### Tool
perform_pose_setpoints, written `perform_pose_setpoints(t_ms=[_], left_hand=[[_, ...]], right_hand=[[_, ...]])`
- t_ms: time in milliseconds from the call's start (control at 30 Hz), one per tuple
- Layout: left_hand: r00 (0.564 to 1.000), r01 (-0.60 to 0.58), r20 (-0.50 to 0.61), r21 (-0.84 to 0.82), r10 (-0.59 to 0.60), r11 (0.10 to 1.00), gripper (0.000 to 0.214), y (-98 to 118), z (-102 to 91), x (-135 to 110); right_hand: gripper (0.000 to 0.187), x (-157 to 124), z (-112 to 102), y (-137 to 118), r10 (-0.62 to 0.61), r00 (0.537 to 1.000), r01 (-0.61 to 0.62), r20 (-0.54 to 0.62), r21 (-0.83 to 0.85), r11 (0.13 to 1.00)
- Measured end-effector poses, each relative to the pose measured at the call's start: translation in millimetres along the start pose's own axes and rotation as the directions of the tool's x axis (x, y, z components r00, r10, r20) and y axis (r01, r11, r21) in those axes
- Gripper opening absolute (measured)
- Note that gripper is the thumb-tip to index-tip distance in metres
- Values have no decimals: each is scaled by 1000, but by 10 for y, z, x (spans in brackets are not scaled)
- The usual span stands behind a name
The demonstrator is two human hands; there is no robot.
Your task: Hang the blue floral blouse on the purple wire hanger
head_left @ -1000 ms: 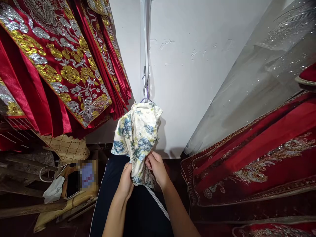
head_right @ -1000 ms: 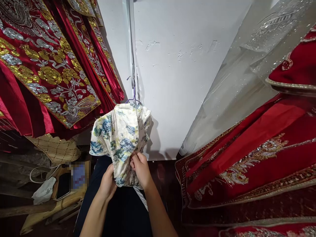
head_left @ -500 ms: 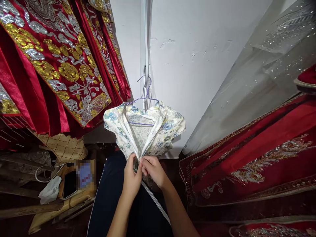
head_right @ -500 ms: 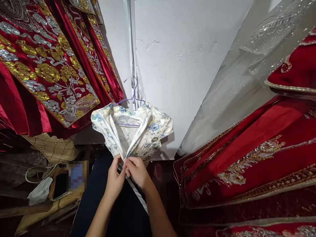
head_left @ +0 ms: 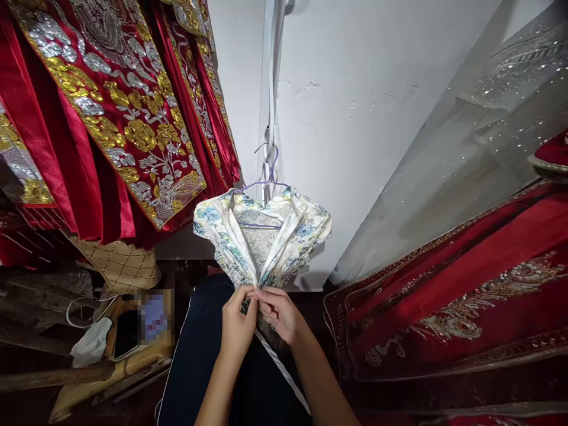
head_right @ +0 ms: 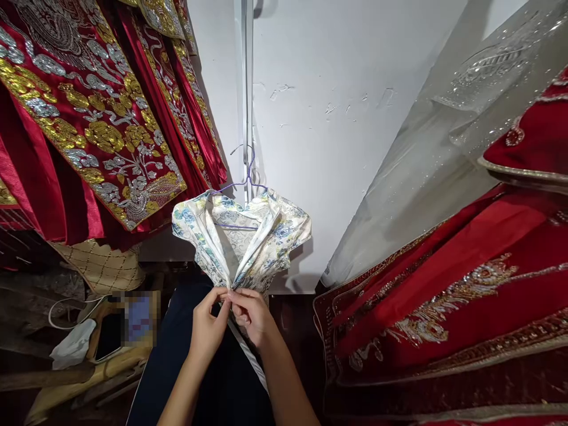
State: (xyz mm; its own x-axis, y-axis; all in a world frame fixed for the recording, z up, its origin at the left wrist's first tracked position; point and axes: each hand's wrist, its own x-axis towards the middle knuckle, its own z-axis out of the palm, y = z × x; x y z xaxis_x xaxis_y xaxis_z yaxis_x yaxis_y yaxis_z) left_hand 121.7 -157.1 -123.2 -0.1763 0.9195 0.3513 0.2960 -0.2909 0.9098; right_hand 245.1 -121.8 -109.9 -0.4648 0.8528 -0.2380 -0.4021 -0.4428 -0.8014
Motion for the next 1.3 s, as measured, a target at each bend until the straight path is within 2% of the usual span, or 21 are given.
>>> perform_pose_setpoints(t_ms=[133,233,300,400,433,500,600,700,767,833,900,967,1033,1100,1167,1300], left_hand=[[1000,3,15,18,-3,1000,17,3,9,-10],[999,-24,29,88,21,996,21,-9,59,-15],[997,-61,49,151,54,987,21,-26,112,-11],[990,-107,111,223,84,969,18,-56,201,15],[987,-117,138,244,85,963,17,-69,227,31],[979,-138,185,287,87,948,15,-102,265,71],[970,-167,224,341,93,925,14,-159,272,158],[962,-148,268,366,48,919,12,-110,196,289],[953,-143,299,314,45,939,10,64,91,419],[955,-182,268,193,127,964,21,359,-50,597],[959,-258,150,108,241,960,36,706,-199,832],[925,-379,23,117,379,918,42,1000,-318,1112],[894,-445,22,165,448,880,43,1169,-378,1403],[886,-465,120,235,449,854,51,1208,-372,1668],[872,-489,212,333,441,807,57,1158,-314,1886],[846,-526,279,569,453,632,33,973,-159,2142]], right_hand=[[31,-49,73,-18,-38,999,36,-14,-111,993],[32,-39,69,-188,-50,999,45,-21,-190,981],[30,33,44,-440,-94,995,83,-40,-217,973],[26,217,70,-1007,-244,967,217,-68,-276,936],[26,280,112,-1215,-330,940,292,-92,-288,912],[20,379,242,-1585,-417,908,395,-38,-258,882],[17,428,455,-1862,-512,858,486,-50,-243,839],[19,381,559,-1761,-556,831,520,15,-374,768],[20,330,572,-1597,-545,836,515,67,-440,736],[22,278,589,-1467,-515,851,494,98,-479,725],[24,242,630,-1418,-507,853,494,124,-507,707],[23,247,674,-1440,-532,833,523,151,-527,670],[22,307,674,-1485,-563,810,553,164,-535,639],[24,408,603,-1511,-556,814,549,169,-536,641],[27,517,475,-1501,-523,841,508,135,-529,680],[31,628,225,-1434,-458,888,425,38,-447,787]])
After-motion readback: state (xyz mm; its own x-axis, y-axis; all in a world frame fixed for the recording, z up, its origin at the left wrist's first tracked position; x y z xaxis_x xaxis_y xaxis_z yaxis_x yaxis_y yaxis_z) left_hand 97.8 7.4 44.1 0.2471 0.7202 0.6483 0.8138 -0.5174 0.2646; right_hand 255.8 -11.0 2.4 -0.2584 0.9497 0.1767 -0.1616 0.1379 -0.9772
